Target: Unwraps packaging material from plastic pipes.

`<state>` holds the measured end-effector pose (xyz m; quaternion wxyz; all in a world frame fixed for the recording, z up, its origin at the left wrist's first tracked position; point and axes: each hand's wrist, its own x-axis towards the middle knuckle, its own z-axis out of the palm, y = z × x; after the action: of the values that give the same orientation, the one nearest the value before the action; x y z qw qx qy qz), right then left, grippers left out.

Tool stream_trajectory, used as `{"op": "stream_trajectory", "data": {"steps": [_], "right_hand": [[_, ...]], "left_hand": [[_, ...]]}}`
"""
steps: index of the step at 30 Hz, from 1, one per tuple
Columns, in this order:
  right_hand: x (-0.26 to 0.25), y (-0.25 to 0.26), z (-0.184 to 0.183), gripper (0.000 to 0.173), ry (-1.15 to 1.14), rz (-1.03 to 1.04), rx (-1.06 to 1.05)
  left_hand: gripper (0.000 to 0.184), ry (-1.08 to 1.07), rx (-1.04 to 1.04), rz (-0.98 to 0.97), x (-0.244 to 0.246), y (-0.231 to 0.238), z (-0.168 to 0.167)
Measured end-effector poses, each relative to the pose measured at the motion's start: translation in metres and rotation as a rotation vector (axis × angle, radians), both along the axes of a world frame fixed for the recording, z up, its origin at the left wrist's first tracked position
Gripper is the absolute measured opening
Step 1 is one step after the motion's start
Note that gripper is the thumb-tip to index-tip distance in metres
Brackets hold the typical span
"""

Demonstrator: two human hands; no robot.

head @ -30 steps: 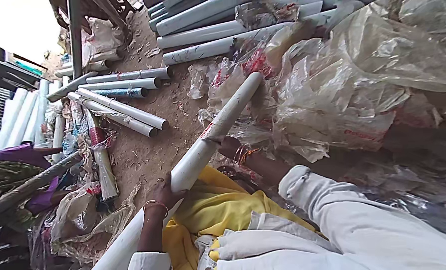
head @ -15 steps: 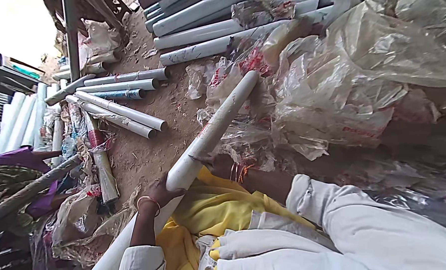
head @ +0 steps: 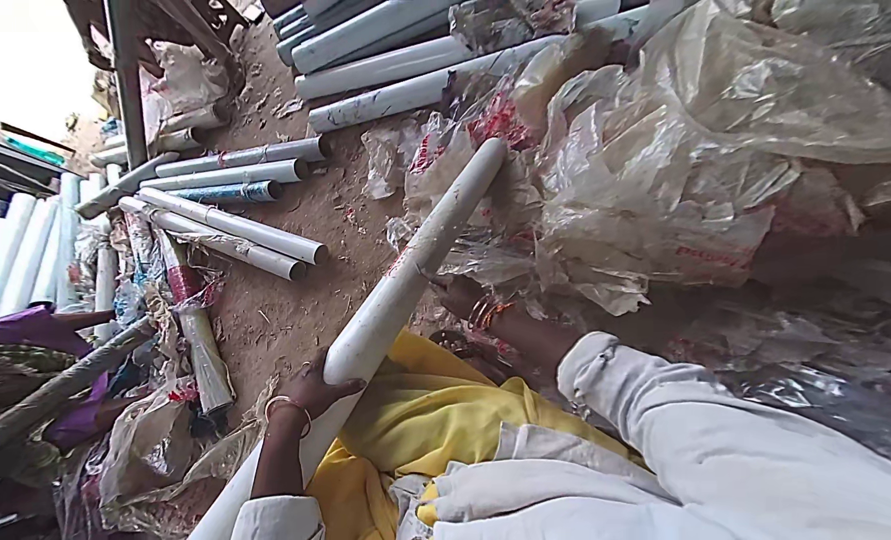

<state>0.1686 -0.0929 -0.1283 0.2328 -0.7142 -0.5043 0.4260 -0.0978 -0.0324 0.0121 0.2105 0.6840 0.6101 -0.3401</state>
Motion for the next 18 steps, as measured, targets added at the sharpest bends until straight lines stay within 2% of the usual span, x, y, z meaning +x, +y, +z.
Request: {"op": "stream_trajectory", "data": {"steps": [3,4,8,10,13,15,18], "right_hand": [[-0.042,-0.026,0.009,0.041,0.071,0.264,0.241],[-0.046,-0.026,0.005,0.041,0.075,0.279,0.265],[-0.017,-0.002,-0.020,0.038,0.033,-0.036,0.182],[-0.018,-0.002,-0.014,0.039,0.033,-0.019,0.180],[-0.045,-0.023,-0.004,0.041,0.078,0.222,0.329],[-0.041,-0.020,-0.018,0.042,0.047,0.105,0.344],[-0.014,0.002,-0.032,0.042,0.020,-0.109,0.199]], "left_hand": [[0.099,-0.037,-0.014,0.024,-0.002,0.003,-0.001],[0.099,-0.032,-0.013,0.025,-0.004,0.004,-0.001],[0.100,-0.013,-0.018,0.021,-0.005,0.004,-0.002],[0.099,-0.013,-0.021,0.015,-0.004,0.005,-0.001],[0.098,-0.023,-0.016,0.016,-0.004,0.006,-0.003],[0.099,-0.018,-0.017,0.021,-0.006,0.005,-0.004],[0.100,-0.015,-0.018,0.025,-0.005,0.006,-0.002]]}}
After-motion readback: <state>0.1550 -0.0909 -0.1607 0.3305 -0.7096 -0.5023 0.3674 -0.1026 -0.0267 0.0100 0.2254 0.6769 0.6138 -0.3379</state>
